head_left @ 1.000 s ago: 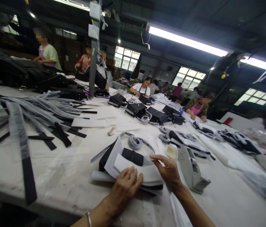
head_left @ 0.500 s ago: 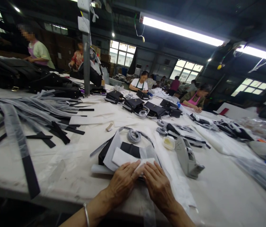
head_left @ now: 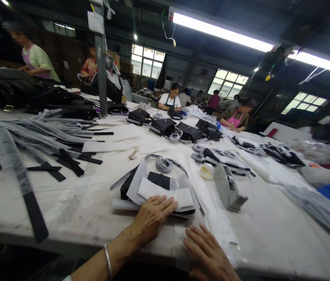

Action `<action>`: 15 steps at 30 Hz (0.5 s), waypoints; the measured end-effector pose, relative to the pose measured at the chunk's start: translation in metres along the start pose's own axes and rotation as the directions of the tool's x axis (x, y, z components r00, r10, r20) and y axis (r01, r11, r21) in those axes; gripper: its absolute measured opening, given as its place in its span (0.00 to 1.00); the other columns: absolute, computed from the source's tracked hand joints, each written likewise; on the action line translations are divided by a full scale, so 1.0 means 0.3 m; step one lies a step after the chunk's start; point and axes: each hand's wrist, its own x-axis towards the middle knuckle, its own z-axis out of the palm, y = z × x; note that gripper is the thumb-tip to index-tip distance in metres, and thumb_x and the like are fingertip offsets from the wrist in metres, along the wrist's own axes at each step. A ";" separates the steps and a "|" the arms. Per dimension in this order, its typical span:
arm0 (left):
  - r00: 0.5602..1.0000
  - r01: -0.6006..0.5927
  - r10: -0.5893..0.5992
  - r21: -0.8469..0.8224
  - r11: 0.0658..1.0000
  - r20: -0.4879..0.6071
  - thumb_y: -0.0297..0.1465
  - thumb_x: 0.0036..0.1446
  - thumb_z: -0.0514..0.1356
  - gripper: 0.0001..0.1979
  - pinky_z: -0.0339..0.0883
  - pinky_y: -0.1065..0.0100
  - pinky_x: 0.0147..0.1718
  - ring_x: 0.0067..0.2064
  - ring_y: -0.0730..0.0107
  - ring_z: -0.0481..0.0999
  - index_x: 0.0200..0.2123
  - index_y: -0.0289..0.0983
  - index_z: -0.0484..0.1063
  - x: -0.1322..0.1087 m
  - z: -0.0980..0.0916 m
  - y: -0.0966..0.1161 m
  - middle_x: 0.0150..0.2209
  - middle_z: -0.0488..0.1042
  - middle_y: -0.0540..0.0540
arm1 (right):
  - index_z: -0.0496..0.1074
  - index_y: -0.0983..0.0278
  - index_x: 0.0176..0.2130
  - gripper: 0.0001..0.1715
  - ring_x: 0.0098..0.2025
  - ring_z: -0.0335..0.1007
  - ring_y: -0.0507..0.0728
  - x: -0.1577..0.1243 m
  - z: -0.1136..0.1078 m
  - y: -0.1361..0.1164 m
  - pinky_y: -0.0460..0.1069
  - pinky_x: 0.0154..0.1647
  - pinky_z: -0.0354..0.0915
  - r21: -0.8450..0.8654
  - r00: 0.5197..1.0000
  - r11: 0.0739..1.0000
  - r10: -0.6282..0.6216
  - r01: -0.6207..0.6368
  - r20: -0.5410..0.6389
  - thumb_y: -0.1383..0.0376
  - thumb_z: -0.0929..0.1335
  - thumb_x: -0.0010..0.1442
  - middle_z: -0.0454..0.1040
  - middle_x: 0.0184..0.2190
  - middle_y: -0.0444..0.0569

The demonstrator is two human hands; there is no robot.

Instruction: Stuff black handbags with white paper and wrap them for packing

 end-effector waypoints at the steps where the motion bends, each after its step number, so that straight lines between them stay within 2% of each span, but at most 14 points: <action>1: 1.000 0.003 -0.003 0.002 1.000 0.004 0.25 0.65 0.54 0.26 0.60 0.58 0.57 0.60 0.60 0.69 0.66 0.43 0.59 0.002 -0.003 0.001 0.62 0.68 0.46 | 0.68 0.63 0.60 0.30 0.59 0.70 0.65 -0.011 0.015 -0.007 0.58 0.61 0.67 -0.023 1.000 1.000 0.001 -0.001 0.012 0.61 0.70 0.60 0.74 0.56 0.54; 4: 1.000 0.002 -0.002 0.002 1.000 0.020 0.25 0.65 0.54 0.28 0.59 0.59 0.57 0.60 0.61 0.69 0.66 0.45 0.57 0.002 -0.008 0.001 0.62 0.68 0.47 | 0.69 0.61 0.59 0.29 0.60 0.68 0.63 -0.010 0.074 -0.024 0.60 0.62 0.66 0.005 0.998 0.998 0.058 -0.058 -0.036 0.72 0.64 0.59 0.75 0.55 0.52; 6: 0.999 -0.009 0.009 0.009 1.000 0.031 0.25 0.64 0.55 0.29 0.60 0.59 0.57 0.59 0.61 0.69 0.67 0.47 0.56 0.000 -0.006 -0.003 0.63 0.67 0.49 | 0.70 0.61 0.56 0.29 0.59 0.70 0.61 0.009 0.106 -0.032 0.61 0.62 0.66 0.074 0.994 0.995 0.073 -0.067 -0.079 0.76 0.61 0.58 0.78 0.51 0.51; 9: 0.999 -0.027 0.026 0.040 0.999 0.032 0.24 0.63 0.56 0.31 0.60 0.60 0.56 0.58 0.61 0.69 0.67 0.47 0.56 -0.002 0.001 -0.013 0.62 0.67 0.49 | 0.72 0.61 0.52 0.25 0.54 0.75 0.60 0.046 0.128 -0.039 0.60 0.59 0.69 0.177 0.975 0.978 0.146 -0.115 -0.170 0.76 0.61 0.59 0.80 0.46 0.50; 12: 0.999 -0.046 0.046 0.086 0.995 0.012 0.25 0.64 0.56 0.30 0.61 0.61 0.55 0.57 0.62 0.69 0.67 0.48 0.57 -0.004 0.010 -0.016 0.62 0.68 0.48 | 0.73 0.59 0.51 0.23 0.48 0.78 0.58 0.079 0.133 -0.049 0.54 0.55 0.73 0.252 0.926 0.947 0.264 -0.196 -0.269 0.76 0.62 0.60 0.81 0.43 0.49; 15: 0.998 -0.041 0.047 0.118 0.992 -0.041 0.28 0.68 0.54 0.26 0.59 0.61 0.55 0.57 0.63 0.69 0.66 0.48 0.58 -0.009 0.021 -0.008 0.61 0.69 0.49 | 0.72 0.58 0.49 0.22 0.40 0.80 0.55 0.103 0.137 -0.071 0.51 0.53 0.74 0.316 0.907 0.928 0.295 -0.197 -0.302 0.76 0.63 0.60 0.81 0.37 0.45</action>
